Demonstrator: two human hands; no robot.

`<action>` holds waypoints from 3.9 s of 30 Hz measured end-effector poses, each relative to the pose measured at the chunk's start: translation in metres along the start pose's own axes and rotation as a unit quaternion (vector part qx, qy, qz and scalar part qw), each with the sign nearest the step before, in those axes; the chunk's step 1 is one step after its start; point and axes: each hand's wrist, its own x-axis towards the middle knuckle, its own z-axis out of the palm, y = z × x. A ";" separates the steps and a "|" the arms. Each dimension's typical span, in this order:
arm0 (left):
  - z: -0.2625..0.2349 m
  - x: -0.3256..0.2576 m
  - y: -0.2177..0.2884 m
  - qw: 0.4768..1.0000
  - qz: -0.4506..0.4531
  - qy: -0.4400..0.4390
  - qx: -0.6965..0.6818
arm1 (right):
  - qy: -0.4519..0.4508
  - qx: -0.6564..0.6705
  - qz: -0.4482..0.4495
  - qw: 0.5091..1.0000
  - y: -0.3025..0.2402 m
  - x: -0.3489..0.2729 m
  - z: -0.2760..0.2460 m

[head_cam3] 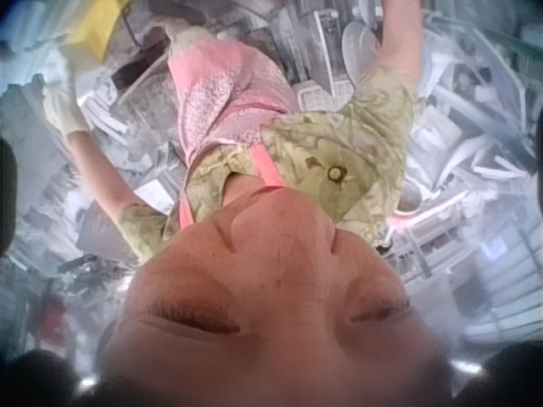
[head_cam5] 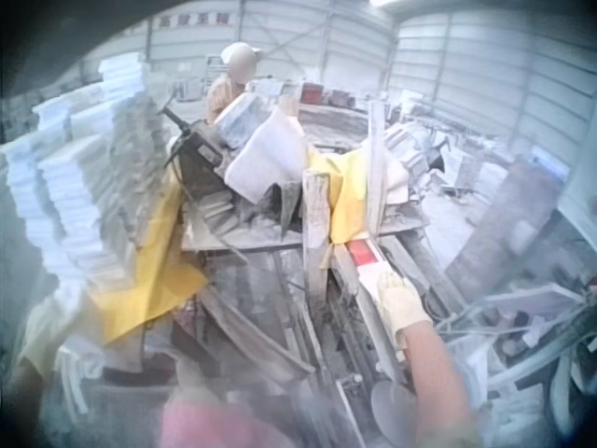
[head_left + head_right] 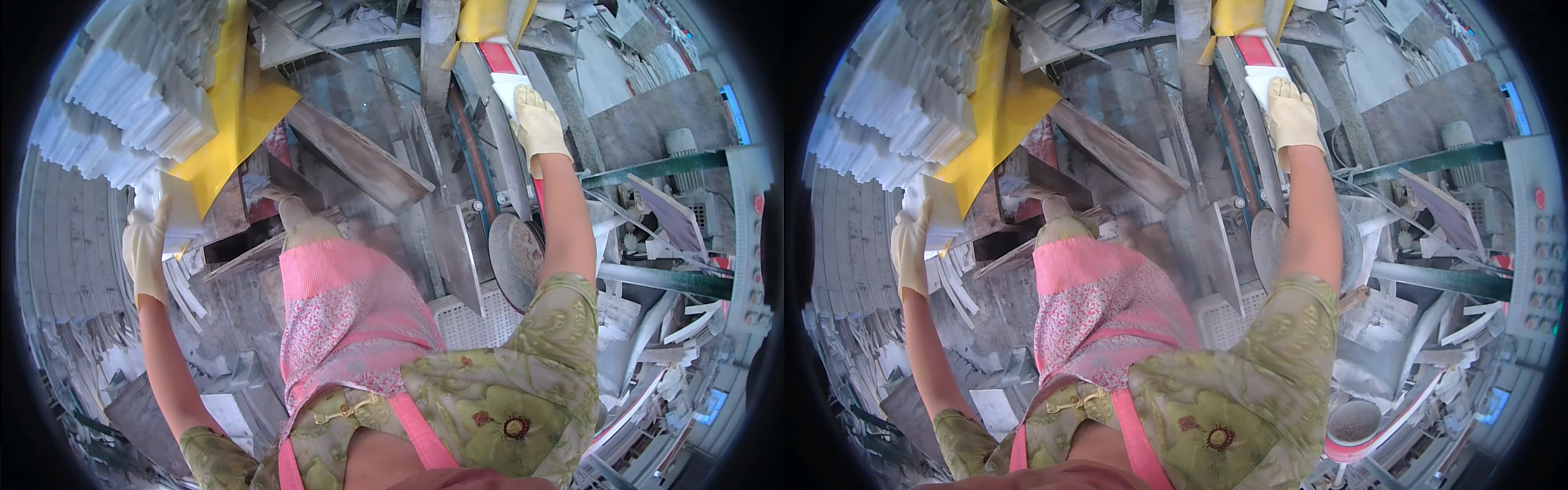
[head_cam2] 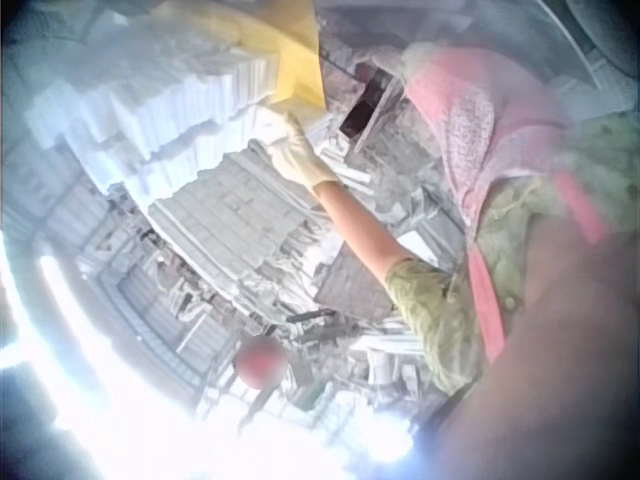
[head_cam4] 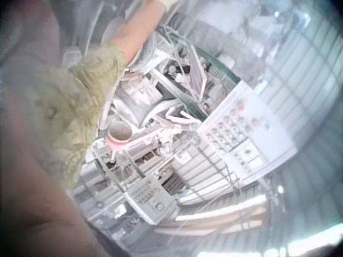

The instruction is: The person repeatedly picks up white plaster board pieces from a pile on the floor and stacks them onto a yellow platform. The worker handles the boards one at a time, aligning them into neat piles while wearing gloves.

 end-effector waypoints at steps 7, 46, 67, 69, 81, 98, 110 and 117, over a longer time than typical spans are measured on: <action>0.007 0.008 -0.009 1.000 -0.005 -0.024 0.005 | -0.009 -0.038 0.014 0.999 -0.008 0.023 0.010; 0.008 -0.006 -0.011 0.988 0.047 0.061 -0.134 | -0.156 0.825 -0.081 0.536 -0.474 -0.061 -0.247; 0.030 0.027 0.037 0.989 -0.144 0.014 -0.034 | -0.054 0.811 -0.159 0.561 -0.411 -0.003 -0.172; 0.046 0.043 0.027 0.995 -0.046 0.085 0.013 | 0.029 0.825 -0.113 0.552 -0.364 0.004 -0.145; -0.008 0.040 -0.044 0.952 0.304 -0.026 -0.035 | -0.164 0.853 0.031 0.495 -0.193 -0.099 -0.047; 0.069 -0.026 -0.053 0.765 -0.041 0.102 -0.634 | -0.378 0.806 -0.272 0.365 -0.518 0.038 -0.237; 0.038 -0.035 -0.044 0.693 -0.026 0.069 -0.717 | -0.414 0.788 -0.330 0.314 -0.518 0.020 -0.288; -0.008 -0.012 -0.057 0.980 0.090 0.077 -0.163 | -0.391 0.768 -0.361 0.356 -0.522 0.027 -0.273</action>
